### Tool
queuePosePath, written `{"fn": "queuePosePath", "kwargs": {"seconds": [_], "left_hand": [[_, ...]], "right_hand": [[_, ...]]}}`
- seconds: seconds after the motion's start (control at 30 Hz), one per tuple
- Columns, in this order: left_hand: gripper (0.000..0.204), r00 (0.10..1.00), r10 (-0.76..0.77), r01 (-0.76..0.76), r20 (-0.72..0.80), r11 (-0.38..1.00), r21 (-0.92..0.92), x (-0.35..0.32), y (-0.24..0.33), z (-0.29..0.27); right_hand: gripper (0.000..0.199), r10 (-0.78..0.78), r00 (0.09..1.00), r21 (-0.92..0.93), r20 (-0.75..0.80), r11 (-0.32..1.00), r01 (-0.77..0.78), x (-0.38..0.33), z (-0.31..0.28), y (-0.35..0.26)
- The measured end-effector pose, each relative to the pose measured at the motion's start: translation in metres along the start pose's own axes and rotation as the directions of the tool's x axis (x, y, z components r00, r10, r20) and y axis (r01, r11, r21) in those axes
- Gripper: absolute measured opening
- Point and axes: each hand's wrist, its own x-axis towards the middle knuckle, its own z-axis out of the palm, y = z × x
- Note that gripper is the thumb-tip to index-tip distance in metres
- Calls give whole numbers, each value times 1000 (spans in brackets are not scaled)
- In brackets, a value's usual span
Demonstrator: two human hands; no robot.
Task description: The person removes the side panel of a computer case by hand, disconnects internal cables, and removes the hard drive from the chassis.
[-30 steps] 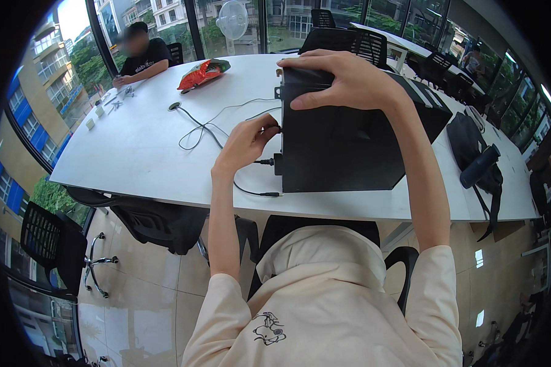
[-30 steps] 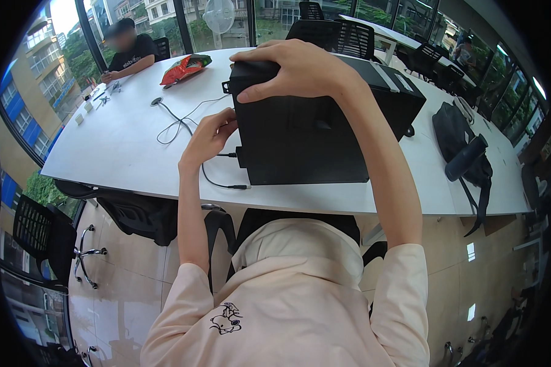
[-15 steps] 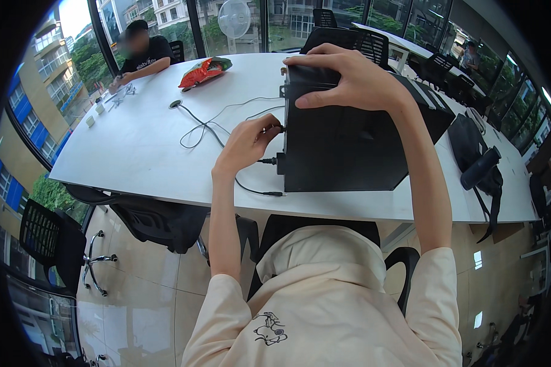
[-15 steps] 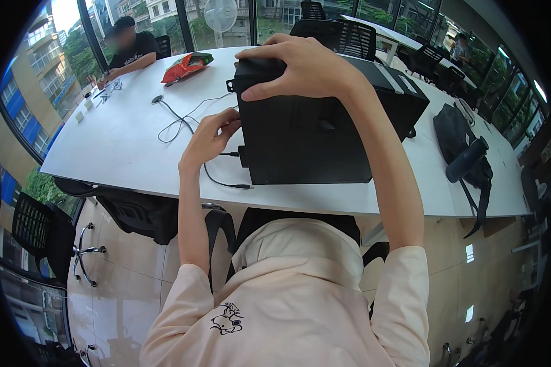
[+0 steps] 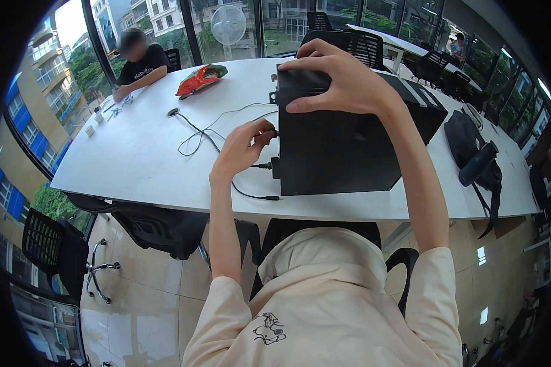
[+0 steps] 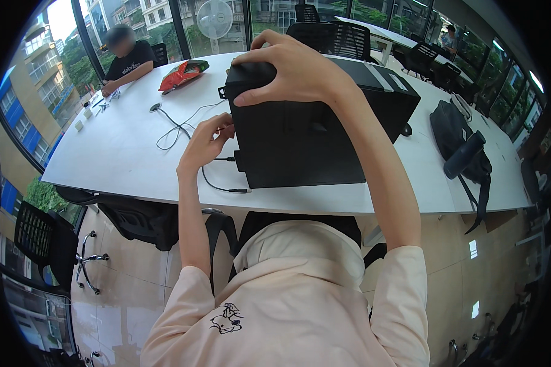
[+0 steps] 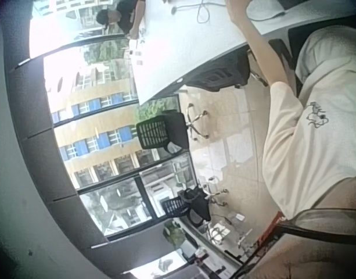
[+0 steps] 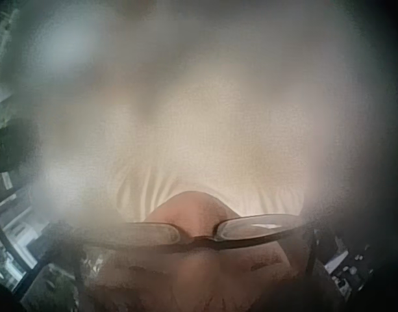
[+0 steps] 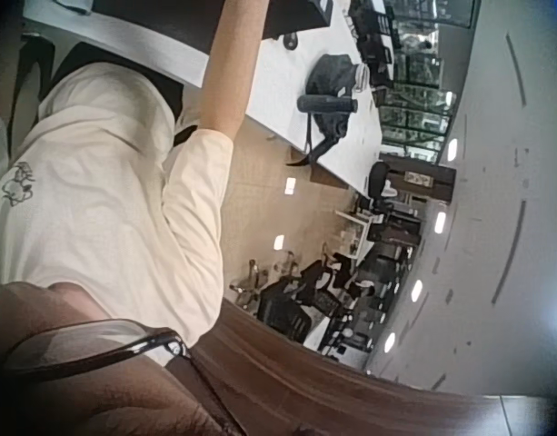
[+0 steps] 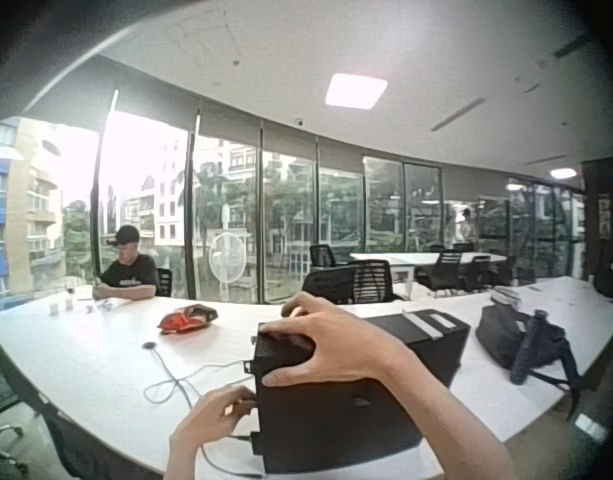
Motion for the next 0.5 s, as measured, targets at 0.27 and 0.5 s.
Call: {"fn": "queuePosePath", "kwargs": {"seconds": [0.27, 0.5], "left_hand": [[11, 1000, -1, 0, -30, 1000, -14, -2, 7, 3], [11, 991, 125, -113, -43, 969, 219, -5, 15, -3]], "right_hand": [[79, -7, 1000, 63, 2, 998, 7, 1, -4, -2], [79, -1, 1000, 75, 28, 997, -1, 1, -6, 0]]}}
